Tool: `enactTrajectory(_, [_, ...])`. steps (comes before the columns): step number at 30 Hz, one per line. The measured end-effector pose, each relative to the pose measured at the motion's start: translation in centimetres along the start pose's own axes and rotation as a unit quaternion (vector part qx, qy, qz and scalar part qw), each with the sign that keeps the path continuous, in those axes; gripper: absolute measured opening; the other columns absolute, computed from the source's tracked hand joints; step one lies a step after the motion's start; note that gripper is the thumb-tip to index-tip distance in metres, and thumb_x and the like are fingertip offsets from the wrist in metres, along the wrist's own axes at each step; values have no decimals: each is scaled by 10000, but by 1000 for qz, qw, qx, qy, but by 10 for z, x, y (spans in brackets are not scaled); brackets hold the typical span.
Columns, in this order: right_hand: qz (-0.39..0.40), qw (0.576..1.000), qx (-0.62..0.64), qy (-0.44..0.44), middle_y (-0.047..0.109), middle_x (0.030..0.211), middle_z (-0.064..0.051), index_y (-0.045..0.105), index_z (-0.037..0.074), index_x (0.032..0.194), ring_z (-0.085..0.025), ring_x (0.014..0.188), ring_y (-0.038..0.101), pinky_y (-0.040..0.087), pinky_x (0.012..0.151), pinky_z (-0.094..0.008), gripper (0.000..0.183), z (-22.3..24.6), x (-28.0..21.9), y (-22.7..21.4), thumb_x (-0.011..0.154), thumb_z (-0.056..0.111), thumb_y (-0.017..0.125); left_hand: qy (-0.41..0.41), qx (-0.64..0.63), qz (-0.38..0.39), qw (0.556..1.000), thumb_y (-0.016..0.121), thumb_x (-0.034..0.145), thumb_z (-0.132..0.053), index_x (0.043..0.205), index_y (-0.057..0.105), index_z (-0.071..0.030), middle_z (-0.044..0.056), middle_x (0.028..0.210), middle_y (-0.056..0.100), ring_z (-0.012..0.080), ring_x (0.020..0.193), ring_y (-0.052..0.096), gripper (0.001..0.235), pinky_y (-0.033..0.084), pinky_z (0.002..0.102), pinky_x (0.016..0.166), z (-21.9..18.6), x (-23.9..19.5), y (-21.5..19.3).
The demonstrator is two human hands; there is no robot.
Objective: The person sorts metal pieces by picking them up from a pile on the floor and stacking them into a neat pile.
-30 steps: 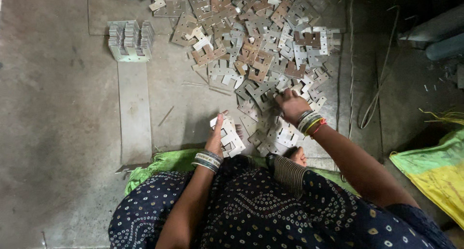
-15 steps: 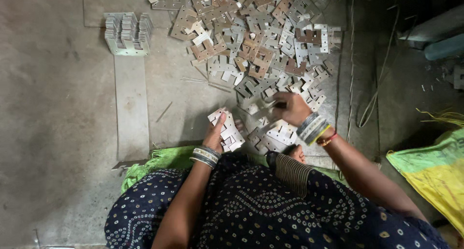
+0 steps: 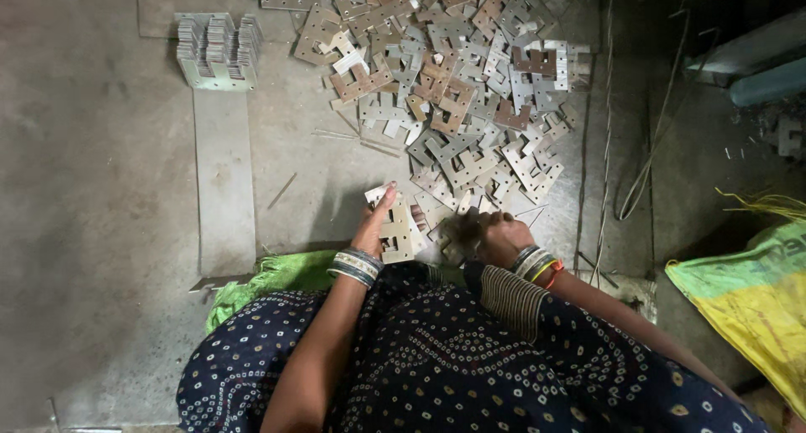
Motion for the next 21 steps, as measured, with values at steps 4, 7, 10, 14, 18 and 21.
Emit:
enactTrajectory(4, [-148, 976, 138, 81, 735, 811, -192, 648, 17, 1135, -326, 655, 725, 594, 592, -442, 262, -10, -8, -48, 906, 139, 613, 33, 12, 34, 999, 835, 815, -410, 1298, 610, -61, 108, 1037, 701, 202, 835, 707, 637, 627, 374, 707, -10, -13, 9])
enactTrajectory(7, [-205, 936, 285, 34, 757, 799, -198, 685, 33, 1118, -310, 656, 728, 595, 620, -417, 303, -12, -21, -100, 864, 199, 671, 32, 32, 43, 998, 824, 818, -444, 1277, 617, -51, 110, 1021, 702, 200, 826, 706, 639, 613, 362, 677, -8, -11, 8])
enactTrajectory(10, [-193, 888, 410, -77, 778, 852, -143, 692, 55, 1121, -254, 657, 749, 614, 580, -384, 369, 6, -25, -122, 805, 245, 698, 1, 56, 45, 997, 747, 840, -567, 1270, 618, 16, 147, 1054, 718, 224, 870, 721, 736, 621, 393, 724, 6, 2, -2])
enactTrajectory(14, [-67, 963, 260, 18, 747, 885, -128, 613, 71, 1206, -239, 745, 745, 632, 653, -367, 433, 35, -6, -88, 869, 333, 684, 42, 281, -25, 958, 653, 979, -715, 1524, 545, -15, 56, 1409, 518, 157, 1232, 441, 894, 389, 412, 1017, 9, 12, -25])
enactTrajectory(18, [32, 992, 109, 63, 706, 915, -156, 445, 60, 1358, -293, 803, 717, 618, 677, -397, 661, 43, 6, -32, 894, 438, 726, 11, 148, -4, 989, 694, 770, -706, 1383, 606, 33, 180, 1277, 687, 252, 1135, 672, 964, 545, 416, 985, 2, 0, -14])
enactTrajectory(21, [-131, 973, 187, 41, 731, 908, -163, 612, 91, 1183, -334, 796, 703, 591, 654, -441, 546, 31, 10, -27, 752, 347, 828, 9, 127, -18, 992, 675, 772, -710, 1402, 575, -6, 148, 1305, 674, 232, 1155, 672, 950, 547, 390, 983, -10, -7, -5])
Point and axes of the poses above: each hand's wrist, its own x-axis towards the middle knuckle, its own y-axis out of the palm, z = x × y, the point moved 6 cm from there along x, towards the middle knuckle
